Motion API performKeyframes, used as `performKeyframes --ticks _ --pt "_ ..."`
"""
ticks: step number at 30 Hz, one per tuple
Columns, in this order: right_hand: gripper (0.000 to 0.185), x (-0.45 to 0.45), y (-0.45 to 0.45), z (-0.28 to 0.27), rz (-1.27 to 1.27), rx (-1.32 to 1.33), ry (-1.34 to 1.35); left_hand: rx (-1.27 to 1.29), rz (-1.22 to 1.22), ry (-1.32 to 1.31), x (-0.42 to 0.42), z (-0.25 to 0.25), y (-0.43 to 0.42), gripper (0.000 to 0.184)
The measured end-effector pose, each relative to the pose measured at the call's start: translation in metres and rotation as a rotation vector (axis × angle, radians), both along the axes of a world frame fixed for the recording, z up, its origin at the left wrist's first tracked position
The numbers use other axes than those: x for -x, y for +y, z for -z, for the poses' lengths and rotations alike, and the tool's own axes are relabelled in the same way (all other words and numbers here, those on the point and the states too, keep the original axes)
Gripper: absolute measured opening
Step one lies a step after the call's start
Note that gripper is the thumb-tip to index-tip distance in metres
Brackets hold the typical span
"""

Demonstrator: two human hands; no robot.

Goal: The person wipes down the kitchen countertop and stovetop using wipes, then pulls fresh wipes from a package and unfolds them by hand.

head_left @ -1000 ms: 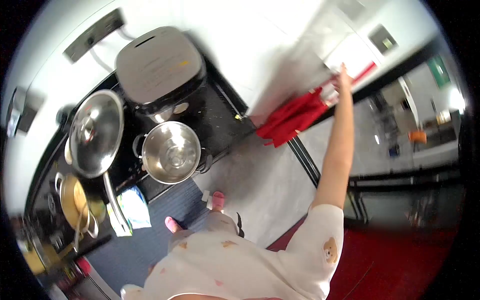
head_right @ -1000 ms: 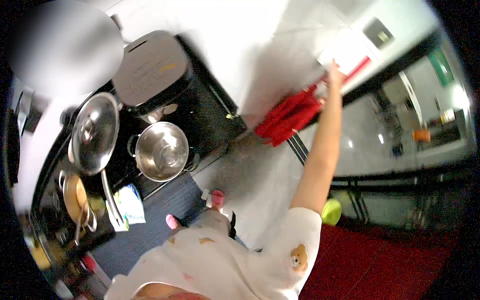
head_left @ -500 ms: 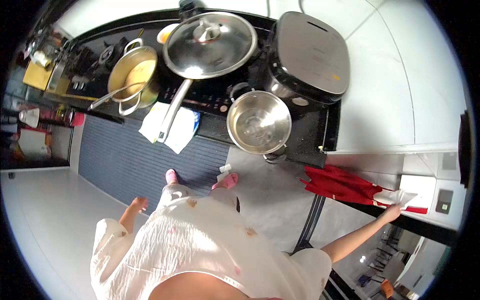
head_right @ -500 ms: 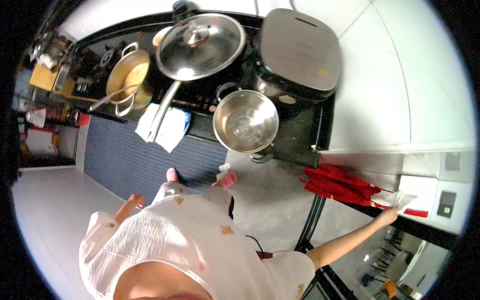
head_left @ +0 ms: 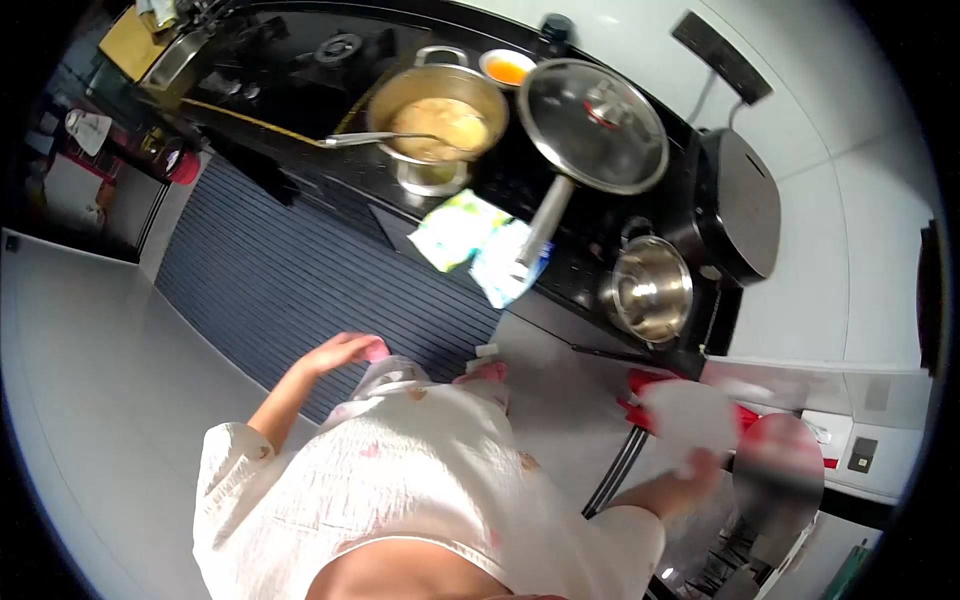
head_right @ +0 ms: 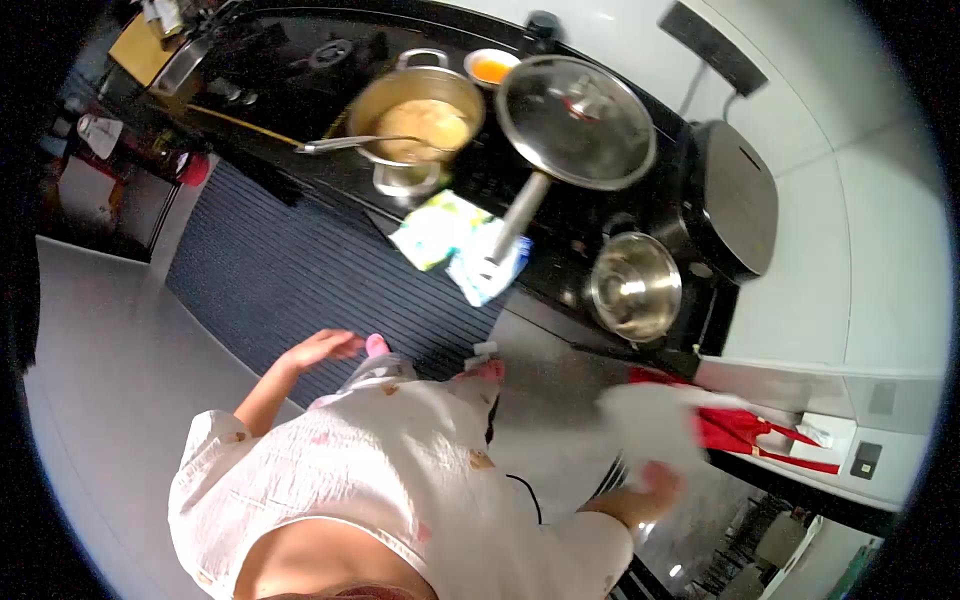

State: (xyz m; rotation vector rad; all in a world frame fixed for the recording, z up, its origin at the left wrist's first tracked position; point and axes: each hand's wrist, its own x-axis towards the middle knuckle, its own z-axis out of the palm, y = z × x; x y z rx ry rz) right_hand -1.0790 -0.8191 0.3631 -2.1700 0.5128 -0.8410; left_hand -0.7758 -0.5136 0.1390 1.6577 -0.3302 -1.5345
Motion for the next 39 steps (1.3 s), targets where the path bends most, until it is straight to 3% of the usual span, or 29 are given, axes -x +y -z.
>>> performKeyframes --ticks 2,3,4,5,6,9,13,16,17,20,22,23,24,26,27,28,30,32,34,35,36,38,39 --pt "0.030 -0.103 0.055 0.020 -0.766 -0.480 -0.021 0.480 0.057 0.114 -0.016 -0.032 -0.009 0.054" --pt "0.030 -0.144 0.078 0.032 -0.949 -0.625 0.024 0.730 0.121 0.128 -0.021 -0.054 -0.015 0.069" --pt "0.030 -0.178 0.101 0.048 -1.072 -0.754 0.082 0.856 0.117 0.202 -0.025 -0.077 -0.016 0.087" --pt "0.031 -0.208 0.119 0.064 -1.125 -0.891 0.130 0.906 0.076 0.361 -0.030 -0.090 -0.007 0.093" --pt "0.032 -0.236 0.132 0.081 -1.153 -1.014 0.186 0.963 0.035 0.517 -0.037 -0.093 0.003 0.099" --pt "0.046 -0.284 0.162 0.099 -0.996 -1.367 0.445 0.973 -0.145 0.661 -0.061 -0.074 0.047 0.104" --pt "0.061 -0.360 0.186 0.136 -1.100 -1.618 0.503 0.891 -0.322 0.648 -0.088 -0.073 0.068 0.115" --pt "0.061 -0.400 0.201 0.133 -1.153 -1.766 0.355 0.897 -0.389 0.869 -0.122 -0.052 0.077 0.105" --pt "0.060 -0.414 0.202 0.135 -1.100 -1.790 0.335 0.961 -0.529 0.868 -0.128 -0.050 0.077 0.091" --pt "0.060 -0.447 0.201 0.147 -0.908 -1.879 0.278 0.910 -0.605 0.837 -0.180 -0.036 0.092 0.071" --pt "0.059 -0.475 0.204 0.153 -0.784 -1.942 0.218 0.803 -0.873 0.832 -0.221 -0.057 0.103 0.058" --pt "0.056 -0.489 0.205 0.183 -0.800 -2.162 0.125 0.788 -0.888 0.649 -0.244 -0.067 0.111 0.055" --pt "0.043 -0.503 0.206 0.191 -0.679 -2.102 0.158 0.770 -0.894 0.470 -0.265 -0.077 0.119 0.053" --pt "0.038 -0.535 0.195 0.184 -1.181 -1.915 0.033 0.641 -1.053 0.066 -0.313 -0.109 0.124 0.049" --pt "0.040 -0.547 0.193 0.157 -1.082 -1.725 0.139 0.649 -1.215 -0.112 -0.338 -0.131 0.116 0.047" --pt "0.039 -0.551 0.189 0.160 -1.004 -1.716 0.186 0.641 -1.370 -0.291 -0.365 -0.150 0.105 0.044" --pt "0.037 -0.552 0.184 0.170 -0.792 -1.538 0.301 0.817 -1.440 -0.688 -0.416 -0.168 0.091 0.044" --pt "0.037 -0.548 0.181 0.190 -0.609 -1.517 0.342 0.952 -1.368 -1.069 -0.477 -0.153 0.066 0.039" --pt "0.037 -0.543 0.178 0.196 -0.413 -1.581 0.382 0.241 -0.898 -1.943 -0.529 -0.154 0.002 0.041" --pt "0.038 -0.538 0.179 0.205 -0.325 -1.604 0.368 0.328 -0.860 -1.905 -0.544 -0.168 -0.048 0.041" --pt "0.038 -0.535 0.178 0.220 -0.237 -1.625 0.344 0.600 -0.599 -1.913 -0.572 -0.166 -0.089 0.039" --pt "0.038 -0.525 0.183 0.243 -0.059 -1.607 0.242 0.733 -0.518 -1.584 -0.631 -0.118 -0.171 0.033" --pt "0.038 -0.519 0.187 0.254 0.030 -1.563 0.163 0.677 -0.436 -1.522 -0.643 -0.108 -0.213 0.032"
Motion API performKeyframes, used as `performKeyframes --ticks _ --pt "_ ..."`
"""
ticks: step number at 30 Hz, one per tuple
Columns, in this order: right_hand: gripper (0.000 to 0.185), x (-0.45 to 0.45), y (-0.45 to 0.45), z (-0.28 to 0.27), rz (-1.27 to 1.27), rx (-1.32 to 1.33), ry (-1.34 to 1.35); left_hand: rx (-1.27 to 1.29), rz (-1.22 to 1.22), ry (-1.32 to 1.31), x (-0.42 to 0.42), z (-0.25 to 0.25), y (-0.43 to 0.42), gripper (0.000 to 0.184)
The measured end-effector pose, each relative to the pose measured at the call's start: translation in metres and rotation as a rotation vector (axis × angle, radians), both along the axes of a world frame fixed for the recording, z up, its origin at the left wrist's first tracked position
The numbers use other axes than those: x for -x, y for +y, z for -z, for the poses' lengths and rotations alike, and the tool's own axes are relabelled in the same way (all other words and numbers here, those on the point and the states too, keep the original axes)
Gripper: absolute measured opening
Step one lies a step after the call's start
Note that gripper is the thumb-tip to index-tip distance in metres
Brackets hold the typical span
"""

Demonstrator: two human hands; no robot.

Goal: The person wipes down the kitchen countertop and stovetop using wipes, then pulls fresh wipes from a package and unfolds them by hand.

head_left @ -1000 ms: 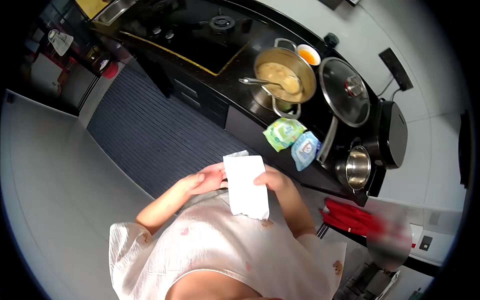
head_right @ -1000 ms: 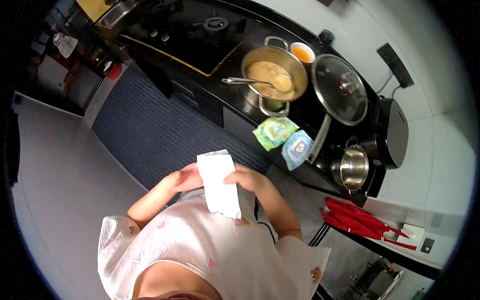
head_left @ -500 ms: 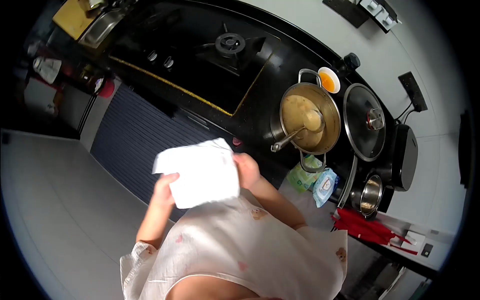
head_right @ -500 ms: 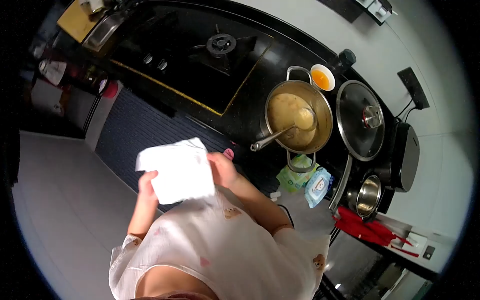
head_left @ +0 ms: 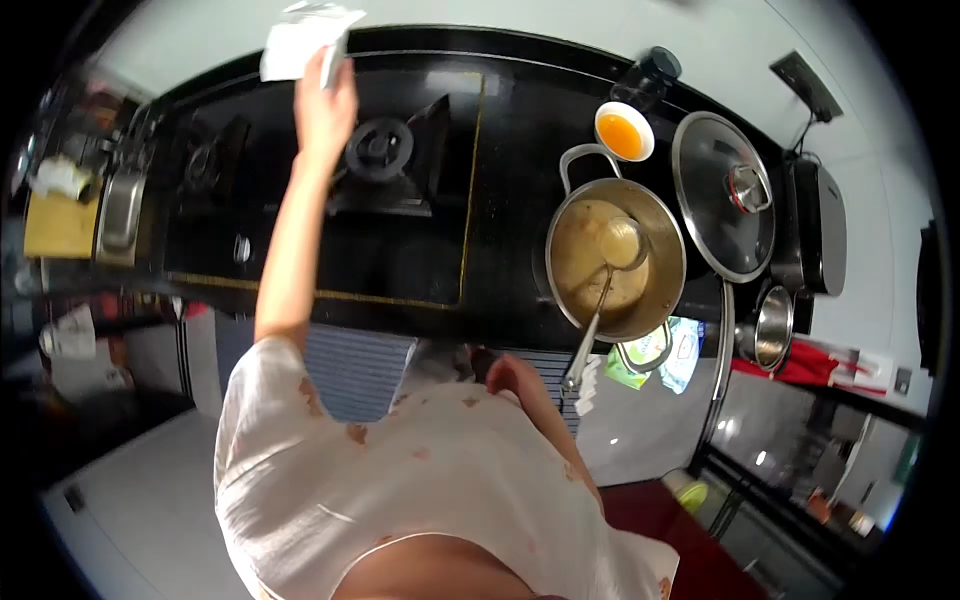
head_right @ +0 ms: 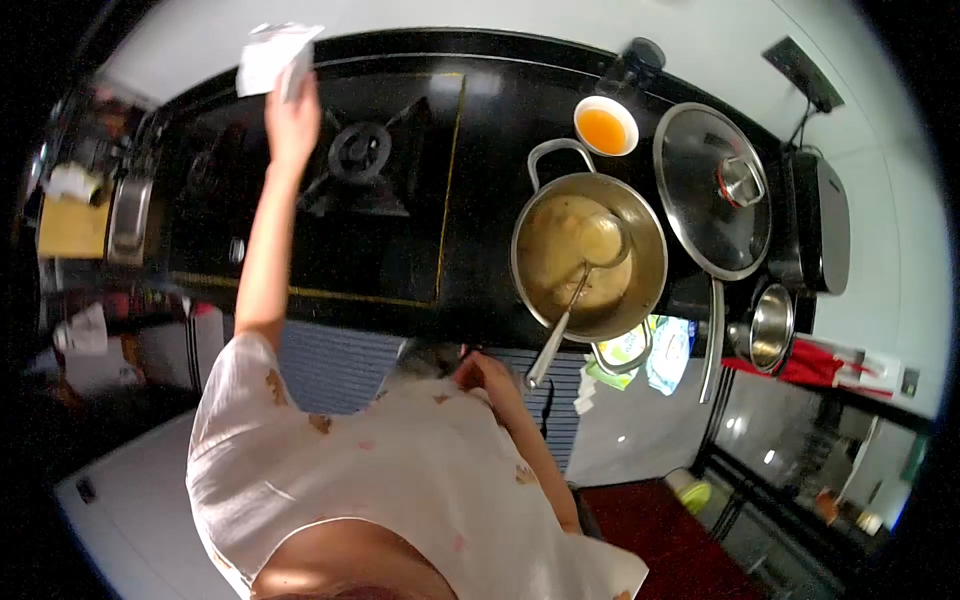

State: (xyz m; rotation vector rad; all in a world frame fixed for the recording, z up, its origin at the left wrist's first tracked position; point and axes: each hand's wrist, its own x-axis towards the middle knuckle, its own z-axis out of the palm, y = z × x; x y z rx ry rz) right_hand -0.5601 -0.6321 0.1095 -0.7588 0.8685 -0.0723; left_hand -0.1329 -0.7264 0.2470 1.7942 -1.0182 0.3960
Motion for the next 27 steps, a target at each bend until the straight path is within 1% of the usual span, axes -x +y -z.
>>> performKeyframes --ticks 1,3,4,5,7,8,9,11,14,17,18,21,23,24,25,27 --pt "0.038 0.001 0.004 0.002 0.097 0.001 0.015 -0.089 0.041 0.056 -0.001 0.008 -0.042 0.031" --pt "0.039 -0.007 0.006 -0.005 0.284 -0.038 0.041 -0.417 0.136 0.096 -0.003 0.045 -0.121 0.034" --pt "0.039 -0.013 0.008 -0.011 0.374 -0.086 0.060 -0.563 0.265 0.036 0.004 0.059 -0.152 0.038" --pt "0.039 -0.018 0.012 -0.011 0.433 -0.067 0.068 -0.707 0.391 -0.028 0.008 0.077 -0.180 0.043" --pt "0.039 -0.026 0.021 -0.009 0.538 -0.029 0.100 -0.627 0.713 -0.244 -0.001 0.154 -0.230 0.047" --pt "0.039 -0.030 0.024 -0.007 0.587 -0.080 0.123 -0.799 0.771 -0.248 0.003 0.166 -0.245 0.054" --pt "0.039 -0.035 0.026 -0.008 0.607 -0.076 0.170 -0.843 0.825 -0.371 0.008 0.175 -0.255 0.061" --pt "0.038 -0.043 0.033 -0.014 0.636 -0.077 0.269 -0.992 0.808 -0.453 0.022 0.193 -0.264 0.066" --pt "0.036 -0.043 0.048 0.002 0.753 -0.160 0.198 -1.017 0.764 -0.664 0.037 0.196 -0.269 0.068" --pt "0.035 -0.051 0.043 -0.008 0.758 -0.172 0.233 -0.993 0.665 -0.831 0.043 0.169 -0.277 0.065" --pt "0.035 -0.053 0.041 -0.009 0.755 -0.166 0.234 -0.926 0.746 -0.770 0.039 0.174 -0.283 0.063" --pt "0.035 -0.057 0.038 -0.004 0.743 -0.151 0.248 -1.116 0.797 -0.721 0.047 0.172 -0.292 0.060" --pt "0.035 -0.055 0.041 0.009 0.745 -0.148 0.273 -1.082 0.750 -0.683 0.044 0.197 -0.307 0.058" --pt "0.036 -0.057 0.037 0.004 0.747 -0.148 0.285 -1.071 0.728 -0.663 0.043 0.201 -0.306 0.057" --pt "0.036 -0.060 0.035 -0.004 0.750 -0.154 0.297 -1.073 0.751 -0.594 0.036 0.202 -0.305 0.054" --pt "0.037 -0.063 0.031 -0.011 0.743 -0.155 0.306 -1.100 0.804 -0.565 0.015 0.199 -0.303 0.054"
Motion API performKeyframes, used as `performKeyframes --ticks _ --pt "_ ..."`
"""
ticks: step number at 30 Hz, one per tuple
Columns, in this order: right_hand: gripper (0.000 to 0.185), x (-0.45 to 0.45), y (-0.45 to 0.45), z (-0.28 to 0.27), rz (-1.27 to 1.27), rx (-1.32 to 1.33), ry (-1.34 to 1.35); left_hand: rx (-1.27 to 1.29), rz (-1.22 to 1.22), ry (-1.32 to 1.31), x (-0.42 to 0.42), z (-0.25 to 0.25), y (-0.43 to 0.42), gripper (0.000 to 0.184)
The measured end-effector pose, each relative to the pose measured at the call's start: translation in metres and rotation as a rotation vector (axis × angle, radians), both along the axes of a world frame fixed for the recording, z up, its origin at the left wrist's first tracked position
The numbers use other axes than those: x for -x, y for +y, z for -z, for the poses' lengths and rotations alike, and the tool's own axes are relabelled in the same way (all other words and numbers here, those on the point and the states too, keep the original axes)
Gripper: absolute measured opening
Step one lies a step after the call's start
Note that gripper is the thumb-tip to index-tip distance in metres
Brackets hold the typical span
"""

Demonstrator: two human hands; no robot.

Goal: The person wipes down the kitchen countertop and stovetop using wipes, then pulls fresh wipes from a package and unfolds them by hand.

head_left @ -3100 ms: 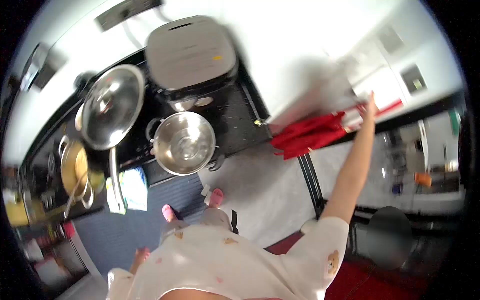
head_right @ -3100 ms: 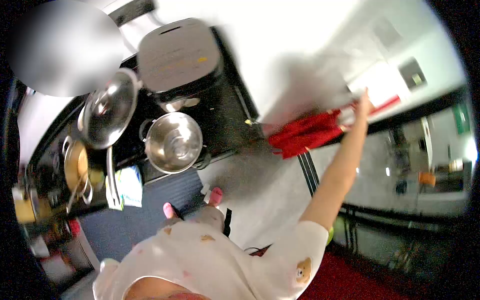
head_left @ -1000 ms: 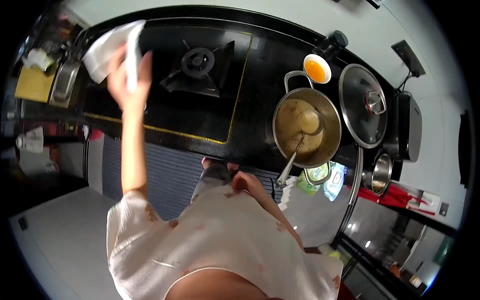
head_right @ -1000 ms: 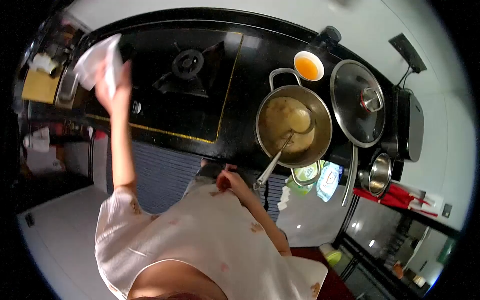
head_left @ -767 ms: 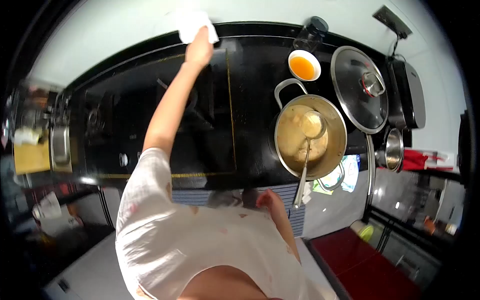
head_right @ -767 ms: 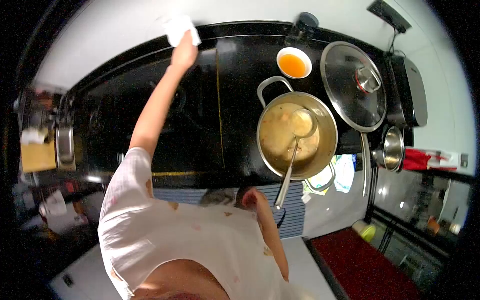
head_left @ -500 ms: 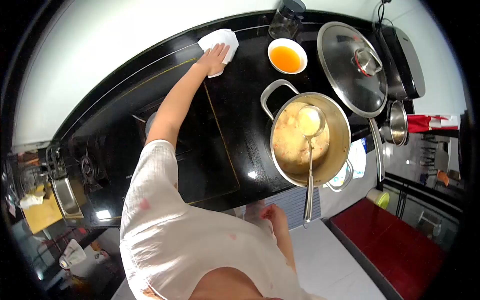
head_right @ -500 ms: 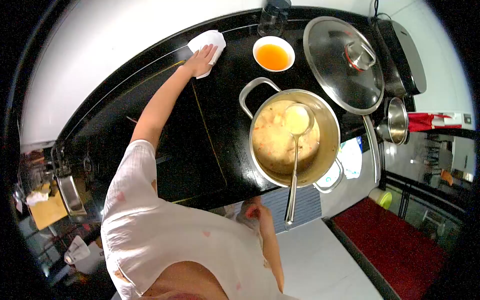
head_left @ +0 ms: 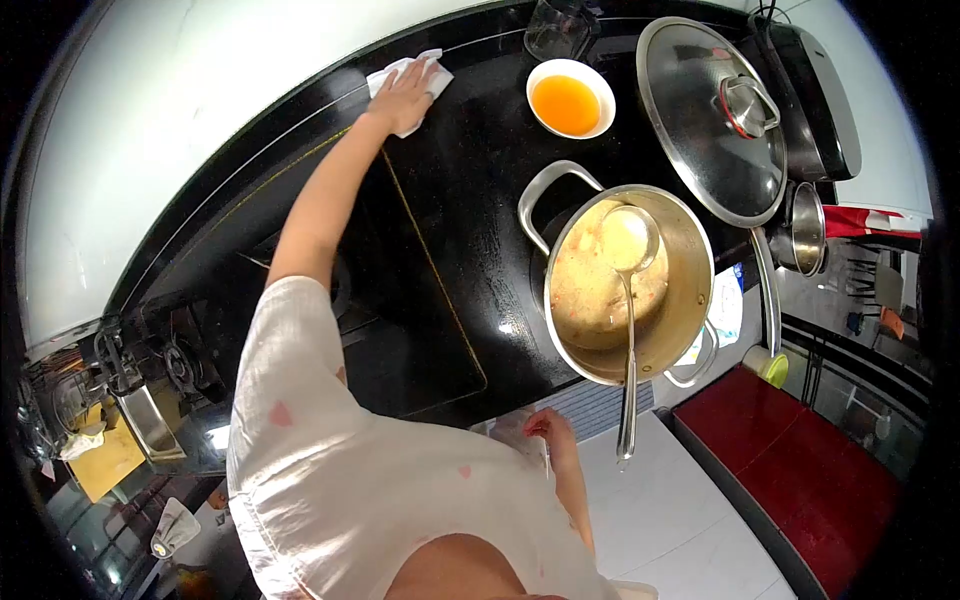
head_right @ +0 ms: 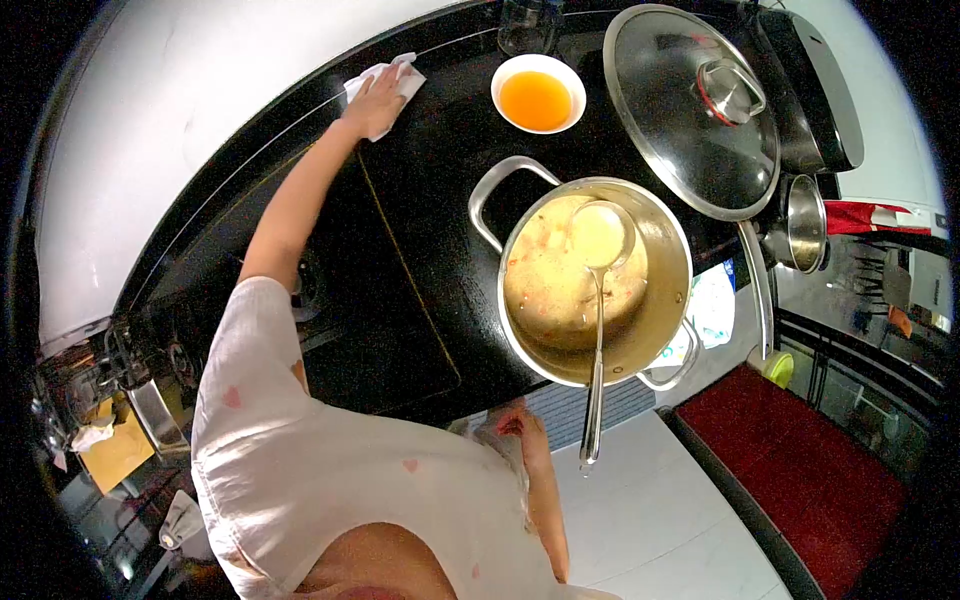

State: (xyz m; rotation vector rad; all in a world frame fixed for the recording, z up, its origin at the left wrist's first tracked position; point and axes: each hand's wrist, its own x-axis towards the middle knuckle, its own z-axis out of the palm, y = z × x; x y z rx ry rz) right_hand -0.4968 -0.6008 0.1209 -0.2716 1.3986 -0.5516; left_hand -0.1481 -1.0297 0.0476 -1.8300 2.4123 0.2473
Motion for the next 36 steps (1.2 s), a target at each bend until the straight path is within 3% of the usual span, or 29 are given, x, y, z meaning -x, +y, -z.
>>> performKeyframes --ticks 5,12,19,30,36 --pt "0.038 0.000 0.005 0.012 0.023 0.001 0.053 -0.024 0.024 0.001 -0.002 -0.006 0.001 0.055" --pt "0.039 -0.018 0.009 0.026 0.008 0.045 0.032 0.180 0.413 -0.019 0.039 -0.007 0.034 0.056" --pt "0.037 -0.023 0.019 0.013 0.051 0.134 -0.045 0.051 0.592 0.137 0.062 -0.020 0.111 0.061" --pt "0.041 -0.003 0.067 -0.002 0.114 0.135 -0.029 0.125 0.642 0.088 0.112 -0.023 0.220 0.062" --pt "0.043 0.029 0.096 0.011 0.059 0.171 -0.079 0.027 0.594 0.144 0.149 -0.030 0.294 0.064"
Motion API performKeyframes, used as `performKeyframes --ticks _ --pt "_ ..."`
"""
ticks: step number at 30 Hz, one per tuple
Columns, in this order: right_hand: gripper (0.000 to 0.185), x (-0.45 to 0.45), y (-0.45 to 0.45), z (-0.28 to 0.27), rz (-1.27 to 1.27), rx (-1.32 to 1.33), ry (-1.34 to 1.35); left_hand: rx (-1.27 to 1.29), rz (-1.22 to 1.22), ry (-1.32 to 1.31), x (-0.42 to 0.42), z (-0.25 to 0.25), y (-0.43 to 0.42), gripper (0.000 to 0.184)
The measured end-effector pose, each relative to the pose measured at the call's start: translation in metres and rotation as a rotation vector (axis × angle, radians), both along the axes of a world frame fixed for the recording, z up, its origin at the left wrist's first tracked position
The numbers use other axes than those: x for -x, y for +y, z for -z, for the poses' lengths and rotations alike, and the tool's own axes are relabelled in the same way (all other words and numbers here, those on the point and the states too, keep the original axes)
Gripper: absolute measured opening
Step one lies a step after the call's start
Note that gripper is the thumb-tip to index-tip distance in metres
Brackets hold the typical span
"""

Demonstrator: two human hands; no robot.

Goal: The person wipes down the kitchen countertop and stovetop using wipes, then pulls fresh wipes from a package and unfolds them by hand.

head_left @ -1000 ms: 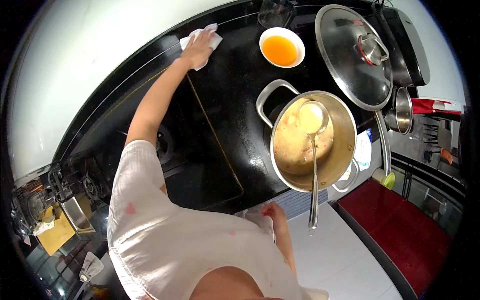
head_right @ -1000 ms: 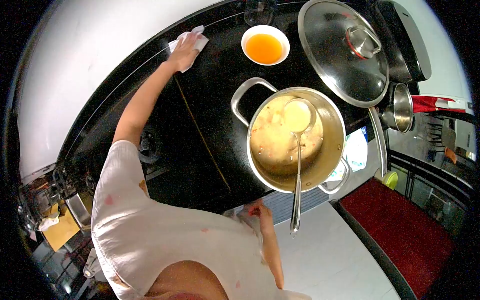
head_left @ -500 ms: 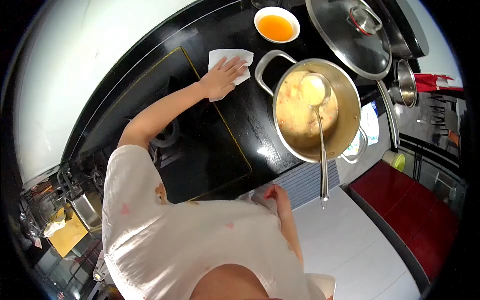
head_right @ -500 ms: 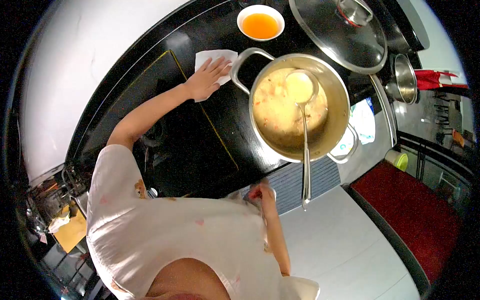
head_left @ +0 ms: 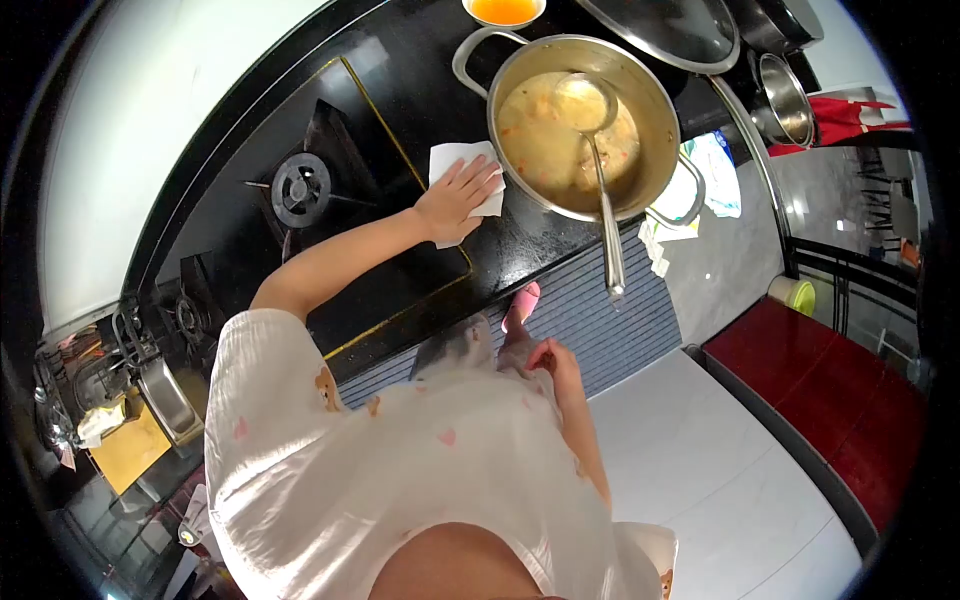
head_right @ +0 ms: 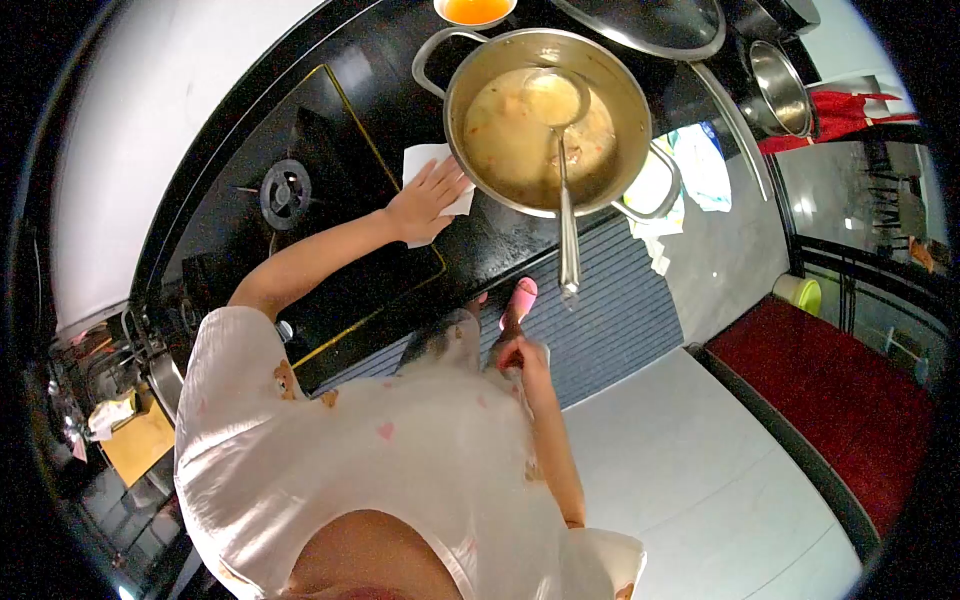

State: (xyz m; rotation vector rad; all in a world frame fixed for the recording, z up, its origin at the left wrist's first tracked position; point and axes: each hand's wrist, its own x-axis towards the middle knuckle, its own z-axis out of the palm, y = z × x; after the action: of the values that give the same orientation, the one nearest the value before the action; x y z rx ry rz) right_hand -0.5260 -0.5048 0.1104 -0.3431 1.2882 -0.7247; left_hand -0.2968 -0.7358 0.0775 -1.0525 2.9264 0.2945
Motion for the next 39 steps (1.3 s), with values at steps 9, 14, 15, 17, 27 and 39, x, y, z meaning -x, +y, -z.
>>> performKeyframes --ticks 9,14,15,17,27,39 --pt "0.042 0.051 0.032 0.000 -0.050 0.020 -0.019 -0.088 -0.066 0.014 0.048 -0.003 0.059 0.069" --pt "0.041 0.065 0.047 0.003 -0.079 0.018 0.017 -0.040 0.060 0.042 0.093 -0.003 0.076 0.069" --pt "0.041 0.066 0.049 0.004 -0.079 0.016 0.017 -0.016 0.088 0.076 0.096 -0.002 0.076 0.069" --pt "0.041 0.072 0.052 0.005 -0.100 0.017 0.012 0.002 0.165 0.096 0.094 0.003 0.074 0.069" --pt "0.040 0.075 0.079 0.010 -0.096 0.043 0.010 -0.098 0.158 0.111 0.061 -0.004 0.118 0.073" --pt "0.040 -0.032 0.093 -0.003 -0.303 0.056 0.085 -0.142 -0.097 0.289 -0.051 0.002 0.205 0.069"
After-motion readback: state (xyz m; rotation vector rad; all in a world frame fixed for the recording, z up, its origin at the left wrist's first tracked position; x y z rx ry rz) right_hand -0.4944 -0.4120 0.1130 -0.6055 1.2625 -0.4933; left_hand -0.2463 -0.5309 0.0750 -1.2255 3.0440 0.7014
